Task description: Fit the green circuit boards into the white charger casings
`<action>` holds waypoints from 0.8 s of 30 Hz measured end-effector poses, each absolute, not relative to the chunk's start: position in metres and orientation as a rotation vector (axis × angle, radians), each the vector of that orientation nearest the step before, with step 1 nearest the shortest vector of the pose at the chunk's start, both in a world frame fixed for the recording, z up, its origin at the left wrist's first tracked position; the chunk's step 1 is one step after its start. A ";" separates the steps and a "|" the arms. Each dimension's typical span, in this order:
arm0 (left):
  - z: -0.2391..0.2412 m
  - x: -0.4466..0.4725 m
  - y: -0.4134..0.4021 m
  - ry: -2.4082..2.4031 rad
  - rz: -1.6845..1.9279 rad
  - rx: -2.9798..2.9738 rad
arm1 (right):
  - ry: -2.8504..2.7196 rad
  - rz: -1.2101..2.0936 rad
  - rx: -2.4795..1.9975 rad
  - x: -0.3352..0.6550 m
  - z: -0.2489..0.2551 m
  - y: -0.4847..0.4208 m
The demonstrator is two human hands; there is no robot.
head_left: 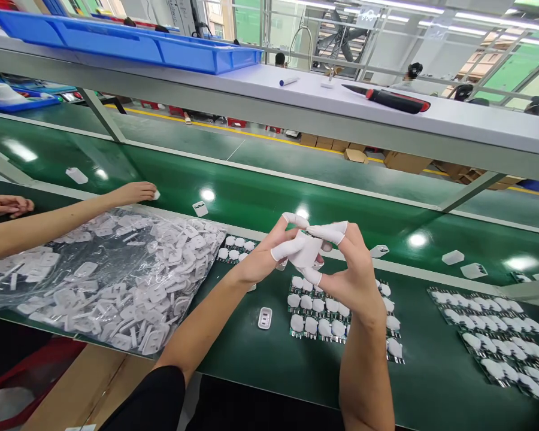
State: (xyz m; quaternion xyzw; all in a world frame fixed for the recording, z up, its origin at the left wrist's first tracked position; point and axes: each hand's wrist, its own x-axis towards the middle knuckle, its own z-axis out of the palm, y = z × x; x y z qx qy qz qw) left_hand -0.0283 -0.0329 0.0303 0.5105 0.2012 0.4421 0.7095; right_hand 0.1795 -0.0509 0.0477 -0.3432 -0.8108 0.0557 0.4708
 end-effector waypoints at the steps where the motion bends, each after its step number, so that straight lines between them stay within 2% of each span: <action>1: 0.030 -0.027 -0.032 0.447 0.990 1.111 | -1.979 0.159 -0.842 0.181 0.047 -0.050; 10: 0.035 -0.007 -0.014 0.495 1.394 0.161 | -1.796 0.288 -0.859 0.199 0.039 -0.046; 13: 0.035 -0.011 -0.005 0.512 1.469 0.033 | -1.778 0.284 -0.881 0.203 0.038 -0.044; 24: -0.030 -0.025 0.043 0.773 1.746 0.679 | -1.773 0.212 -0.907 0.204 0.043 -0.045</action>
